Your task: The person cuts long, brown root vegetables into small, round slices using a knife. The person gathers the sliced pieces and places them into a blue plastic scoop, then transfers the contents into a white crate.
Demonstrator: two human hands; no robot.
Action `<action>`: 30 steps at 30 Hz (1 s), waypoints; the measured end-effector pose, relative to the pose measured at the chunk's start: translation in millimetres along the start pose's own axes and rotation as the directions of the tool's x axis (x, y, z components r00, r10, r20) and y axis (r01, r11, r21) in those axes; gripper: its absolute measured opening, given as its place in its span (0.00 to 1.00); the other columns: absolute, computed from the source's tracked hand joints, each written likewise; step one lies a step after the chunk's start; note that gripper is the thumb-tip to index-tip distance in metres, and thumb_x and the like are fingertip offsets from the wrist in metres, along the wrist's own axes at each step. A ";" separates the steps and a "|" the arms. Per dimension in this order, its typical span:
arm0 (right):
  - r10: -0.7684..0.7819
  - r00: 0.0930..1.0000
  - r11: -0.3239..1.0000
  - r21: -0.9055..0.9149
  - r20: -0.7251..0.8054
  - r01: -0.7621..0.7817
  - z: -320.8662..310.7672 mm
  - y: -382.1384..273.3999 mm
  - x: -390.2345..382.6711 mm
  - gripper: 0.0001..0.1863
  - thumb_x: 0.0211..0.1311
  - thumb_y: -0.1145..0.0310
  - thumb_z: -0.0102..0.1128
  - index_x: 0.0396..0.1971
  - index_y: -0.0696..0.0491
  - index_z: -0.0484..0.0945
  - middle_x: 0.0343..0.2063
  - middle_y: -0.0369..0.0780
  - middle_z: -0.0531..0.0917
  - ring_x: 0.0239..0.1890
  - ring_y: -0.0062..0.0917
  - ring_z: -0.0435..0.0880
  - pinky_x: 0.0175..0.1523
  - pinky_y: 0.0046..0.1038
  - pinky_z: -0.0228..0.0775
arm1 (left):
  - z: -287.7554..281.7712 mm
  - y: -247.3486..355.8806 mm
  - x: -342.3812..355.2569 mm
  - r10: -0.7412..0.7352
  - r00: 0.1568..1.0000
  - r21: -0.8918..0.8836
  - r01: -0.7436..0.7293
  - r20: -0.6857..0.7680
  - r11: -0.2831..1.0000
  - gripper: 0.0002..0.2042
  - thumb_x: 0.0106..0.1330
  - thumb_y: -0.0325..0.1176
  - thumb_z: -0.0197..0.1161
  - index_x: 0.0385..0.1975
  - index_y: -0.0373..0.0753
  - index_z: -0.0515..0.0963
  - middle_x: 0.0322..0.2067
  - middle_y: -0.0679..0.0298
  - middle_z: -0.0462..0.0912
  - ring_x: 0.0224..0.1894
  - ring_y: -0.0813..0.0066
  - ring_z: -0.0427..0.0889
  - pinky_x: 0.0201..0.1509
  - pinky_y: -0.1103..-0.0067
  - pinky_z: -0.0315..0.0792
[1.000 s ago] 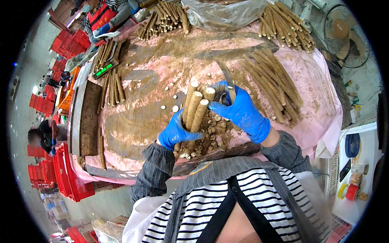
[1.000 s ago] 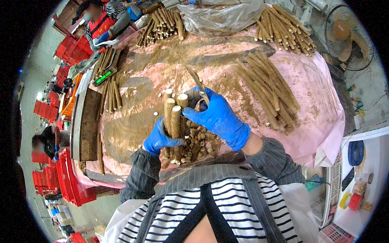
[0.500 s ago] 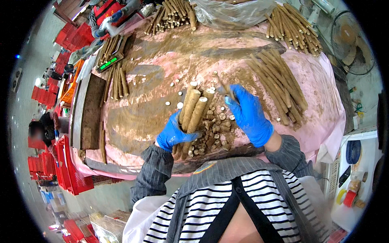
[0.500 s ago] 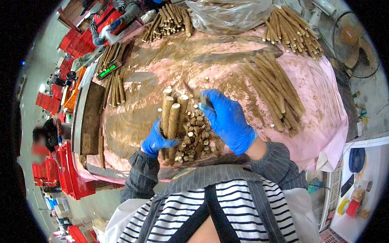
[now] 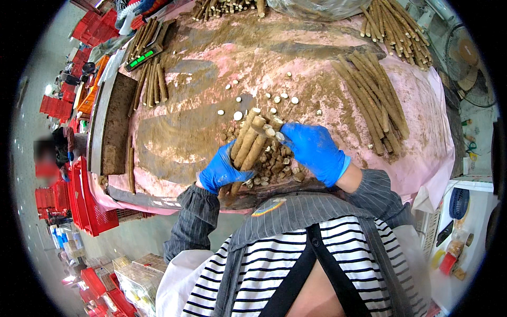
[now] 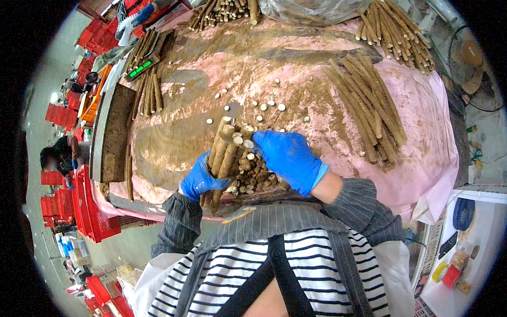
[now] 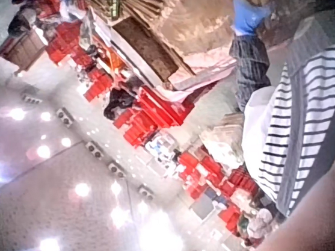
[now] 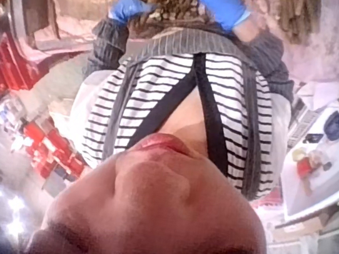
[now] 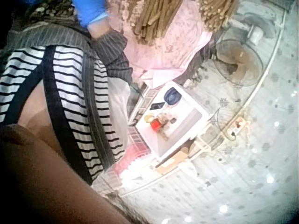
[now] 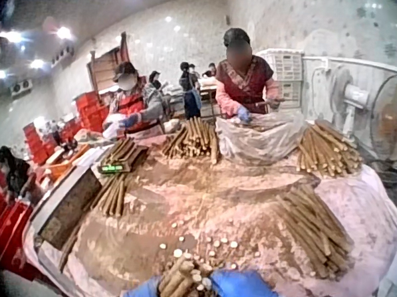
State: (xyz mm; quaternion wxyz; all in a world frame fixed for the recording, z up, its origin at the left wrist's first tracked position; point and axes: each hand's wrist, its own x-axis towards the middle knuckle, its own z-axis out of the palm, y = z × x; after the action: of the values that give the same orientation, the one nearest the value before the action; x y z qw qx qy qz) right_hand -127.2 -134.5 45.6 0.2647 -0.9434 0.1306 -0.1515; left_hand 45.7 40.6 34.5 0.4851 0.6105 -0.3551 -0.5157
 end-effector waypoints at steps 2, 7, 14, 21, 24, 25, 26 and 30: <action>0.009 1.000 1.000 0.011 0.016 -0.010 9.5 7.9 0.7 0.06 0.58 0.68 0.51 0.30 0.54 0.71 0.21 0.46 0.75 0.23 0.42 0.77 0.27 0.36 0.68 | -1.3 -3.2 0.7 -0.048 0.999 0.032 0.048 0.002 0.998 0.35 0.41 0.28 0.72 0.54 0.35 0.66 0.47 0.62 0.75 0.47 0.75 0.74 0.53 0.76 0.68; 0.073 0.992 0.981 0.169 0.105 -0.090 28.3 17.9 3.8 0.06 0.56 0.70 0.49 0.30 0.55 0.72 0.20 0.49 0.76 0.24 0.45 0.76 0.27 0.41 0.68 | -4.8 -10.6 0.0 -0.082 0.996 0.123 0.085 -0.031 0.989 0.35 0.40 0.29 0.73 0.53 0.36 0.67 0.45 0.63 0.76 0.45 0.77 0.74 0.51 0.77 0.69; 0.047 0.979 0.966 0.239 0.197 -0.095 52.8 36.4 7.9 0.06 0.54 0.72 0.48 0.28 0.58 0.72 0.20 0.52 0.76 0.25 0.47 0.76 0.30 0.42 0.68 | -10.5 -28.6 2.6 0.031 0.996 0.399 0.006 -0.088 0.917 0.35 0.39 0.33 0.73 0.51 0.35 0.68 0.41 0.58 0.79 0.42 0.72 0.79 0.47 0.77 0.72; 0.136 0.926 0.931 0.275 0.351 -0.240 48.4 29.2 17.7 0.09 0.55 0.69 0.48 0.27 0.60 0.73 0.21 0.52 0.76 0.26 0.47 0.76 0.32 0.41 0.69 | -14.2 -37.3 2.4 0.100 0.978 0.480 0.001 -0.184 0.877 0.35 0.36 0.35 0.73 0.50 0.38 0.70 0.39 0.54 0.80 0.41 0.62 0.80 0.44 0.74 0.74; 0.108 0.926 0.938 0.272 0.362 -0.216 48.5 31.8 14.7 0.10 0.58 0.67 0.47 0.30 0.59 0.72 0.22 0.52 0.76 0.26 0.44 0.77 0.32 0.39 0.70 | -19.1 -47.5 1.7 0.093 0.974 0.584 0.045 -0.204 0.811 0.34 0.36 0.37 0.73 0.50 0.39 0.70 0.37 0.53 0.80 0.40 0.58 0.80 0.42 0.72 0.74; 0.059 0.932 0.957 0.246 0.357 -0.154 56.9 41.1 13.0 0.12 0.60 0.65 0.45 0.33 0.59 0.72 0.22 0.51 0.76 0.26 0.42 0.79 0.32 0.38 0.70 | -19.7 -47.3 2.6 0.103 0.972 0.589 0.042 -0.211 0.807 0.34 0.36 0.38 0.73 0.50 0.40 0.70 0.37 0.53 0.80 0.39 0.57 0.80 0.42 0.72 0.74; 0.010 0.935 0.970 0.223 0.355 -0.095 60.4 44.0 11.8 0.14 0.63 0.63 0.43 0.35 0.59 0.72 0.22 0.50 0.76 0.25 0.40 0.80 0.31 0.37 0.71 | -19.6 -45.8 2.4 0.108 0.970 0.594 0.043 -0.217 0.803 0.34 0.36 0.38 0.73 0.49 0.40 0.70 0.37 0.53 0.80 0.39 0.56 0.80 0.41 0.71 0.75; 0.053 0.923 0.966 0.215 0.382 -0.145 65.9 52.3 6.2 0.11 0.60 0.66 0.47 0.33 0.60 0.73 0.25 0.50 0.77 0.30 0.43 0.78 0.34 0.38 0.70 | -22.0 -40.3 -4.9 0.123 0.953 0.647 0.091 -0.278 0.757 0.32 0.38 0.36 0.73 0.48 0.39 0.71 0.36 0.55 0.81 0.38 0.63 0.81 0.41 0.74 0.74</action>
State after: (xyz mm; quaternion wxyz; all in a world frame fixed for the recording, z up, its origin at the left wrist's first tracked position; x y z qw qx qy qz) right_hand -106.8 -149.4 -34.9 0.4038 -0.9082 0.1064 0.0296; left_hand 63.4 61.4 -2.8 0.2951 0.8095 -0.4387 -0.2552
